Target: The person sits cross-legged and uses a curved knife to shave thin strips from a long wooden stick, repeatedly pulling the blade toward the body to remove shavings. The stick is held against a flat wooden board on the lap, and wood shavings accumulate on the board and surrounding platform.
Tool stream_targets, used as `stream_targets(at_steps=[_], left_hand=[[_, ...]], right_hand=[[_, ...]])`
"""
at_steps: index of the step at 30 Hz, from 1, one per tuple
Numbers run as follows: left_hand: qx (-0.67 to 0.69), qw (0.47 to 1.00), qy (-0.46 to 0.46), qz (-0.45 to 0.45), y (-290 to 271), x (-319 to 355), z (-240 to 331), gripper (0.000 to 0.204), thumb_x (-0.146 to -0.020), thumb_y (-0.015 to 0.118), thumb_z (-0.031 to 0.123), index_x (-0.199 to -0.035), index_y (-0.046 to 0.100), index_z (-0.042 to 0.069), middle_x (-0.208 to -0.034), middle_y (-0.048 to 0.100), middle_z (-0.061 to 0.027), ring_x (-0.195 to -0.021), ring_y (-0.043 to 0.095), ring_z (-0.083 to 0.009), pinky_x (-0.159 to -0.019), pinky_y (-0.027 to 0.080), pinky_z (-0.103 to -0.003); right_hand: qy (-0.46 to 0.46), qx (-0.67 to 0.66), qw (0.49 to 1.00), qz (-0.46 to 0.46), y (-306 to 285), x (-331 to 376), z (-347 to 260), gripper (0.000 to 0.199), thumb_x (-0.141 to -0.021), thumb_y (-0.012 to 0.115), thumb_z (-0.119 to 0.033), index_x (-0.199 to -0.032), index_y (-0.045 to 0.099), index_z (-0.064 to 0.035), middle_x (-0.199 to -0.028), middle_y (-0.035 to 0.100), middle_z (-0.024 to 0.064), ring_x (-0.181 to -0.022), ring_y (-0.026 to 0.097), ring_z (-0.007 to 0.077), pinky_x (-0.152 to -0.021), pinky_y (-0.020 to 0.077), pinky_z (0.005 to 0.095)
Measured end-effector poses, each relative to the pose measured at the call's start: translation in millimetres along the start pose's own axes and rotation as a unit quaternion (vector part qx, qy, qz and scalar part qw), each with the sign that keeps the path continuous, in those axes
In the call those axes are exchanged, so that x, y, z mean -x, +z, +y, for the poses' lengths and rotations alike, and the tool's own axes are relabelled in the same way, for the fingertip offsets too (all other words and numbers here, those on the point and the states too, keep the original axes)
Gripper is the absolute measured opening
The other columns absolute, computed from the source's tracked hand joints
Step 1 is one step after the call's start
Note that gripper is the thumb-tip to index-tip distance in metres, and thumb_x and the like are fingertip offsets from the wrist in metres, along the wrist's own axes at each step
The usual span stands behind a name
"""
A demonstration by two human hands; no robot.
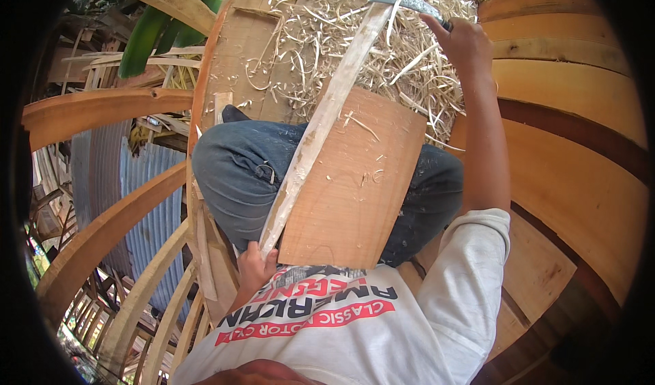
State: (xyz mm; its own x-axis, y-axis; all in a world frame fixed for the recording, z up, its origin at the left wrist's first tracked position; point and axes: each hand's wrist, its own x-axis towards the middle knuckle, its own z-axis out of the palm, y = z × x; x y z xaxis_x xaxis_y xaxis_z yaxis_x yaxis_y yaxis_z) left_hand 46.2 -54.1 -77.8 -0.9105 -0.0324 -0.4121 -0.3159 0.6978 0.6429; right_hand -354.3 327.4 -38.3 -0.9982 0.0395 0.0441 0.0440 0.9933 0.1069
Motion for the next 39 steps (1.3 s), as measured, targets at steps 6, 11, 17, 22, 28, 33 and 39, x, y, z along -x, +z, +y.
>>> stream_targets(at_steps=[6,11,17,22,28,33,39], left_hand=[[0.008,0.999,0.032,-0.002,1,3,-9,0.050,-0.085,0.059,0.047,-0.085,0.051,-0.003,-0.060,0.057,-0.0246,-0.058,0.060,-0.0446,-0.050,0.047,-0.049],[0.003,1.000,0.022,-0.013,5,-1,-12,0.051,-0.085,0.059,0.046,-0.089,0.053,-0.004,-0.061,0.058,-0.0243,-0.058,0.060,-0.0436,-0.052,0.048,-0.048],[0.075,0.996,0.031,-0.028,-10,-4,-3,0.050,-0.089,0.054,0.044,-0.078,0.051,-0.005,-0.060,0.054,-0.0258,-0.062,0.058,-0.0472,-0.053,0.044,-0.048],[0.146,0.987,-0.031,-0.053,-15,-2,-9,0.055,-0.092,0.050,0.047,-0.073,0.052,-0.005,-0.055,0.049,-0.0193,-0.052,0.055,-0.0338,-0.051,0.040,-0.041],[0.215,0.970,-0.043,-0.101,-18,-4,-26,0.056,-0.094,0.047,0.049,-0.075,0.056,-0.003,-0.055,0.050,-0.0030,-0.052,0.049,-0.0100,-0.049,0.038,-0.026],[0.276,0.949,-0.075,-0.130,-21,-6,-29,0.055,-0.096,0.044,0.047,-0.076,0.057,-0.002,-0.055,0.049,-0.0020,-0.051,0.046,-0.0093,-0.048,0.036,-0.024],[0.268,0.950,-0.063,-0.146,-22,-8,-29,0.055,-0.096,0.043,0.047,-0.077,0.057,-0.002,-0.055,0.047,-0.0011,-0.051,0.043,-0.0081,-0.047,0.034,-0.024]], right_hand=[[0.275,-0.041,0.957,0.084,11,-46,123,0.089,-0.080,0.034,-0.080,-0.065,0.062,0.0035,-0.071,0.065,0.0221,-0.076,0.066,0.0347,-0.070,0.0512,0.0441],[0.220,-0.162,0.959,0.078,-35,18,117,0.080,-0.083,0.044,-0.073,-0.055,0.051,0.0021,-0.051,0.046,0.0120,-0.052,0.048,0.0235,-0.054,0.0394,0.0387],[0.186,-0.511,0.839,0.027,19,112,38,0.057,-0.093,0.055,-0.047,-0.060,0.049,-0.0006,-0.051,0.034,-0.0034,-0.049,0.031,0.0066,-0.045,0.0252,0.0283],[0.090,-0.472,0.877,0.009,14,176,-44,0.048,-0.085,0.066,-0.044,-0.071,0.064,0.0023,-0.045,0.043,0.0040,-0.043,0.039,0.0088,-0.042,0.0301,0.0294],[-0.055,-0.459,0.884,-0.071,-14,207,-93,0.053,-0.078,0.070,-0.049,-0.058,0.059,-0.0007,-0.046,0.050,0.0129,-0.040,0.051,0.0267,-0.043,0.0395,0.0358],[-0.115,-0.391,0.910,-0.077,-17,223,-101,0.058,-0.076,0.067,-0.057,-0.055,0.059,-0.0029,-0.048,0.055,0.0129,-0.045,0.057,0.0294,-0.045,0.0452,0.0374],[-0.085,-0.374,0.918,-0.101,-21,233,-103,0.060,-0.078,0.063,-0.058,-0.059,0.063,-0.0019,-0.051,0.058,0.0127,-0.047,0.059,0.0294,-0.047,0.0473,0.0375]])
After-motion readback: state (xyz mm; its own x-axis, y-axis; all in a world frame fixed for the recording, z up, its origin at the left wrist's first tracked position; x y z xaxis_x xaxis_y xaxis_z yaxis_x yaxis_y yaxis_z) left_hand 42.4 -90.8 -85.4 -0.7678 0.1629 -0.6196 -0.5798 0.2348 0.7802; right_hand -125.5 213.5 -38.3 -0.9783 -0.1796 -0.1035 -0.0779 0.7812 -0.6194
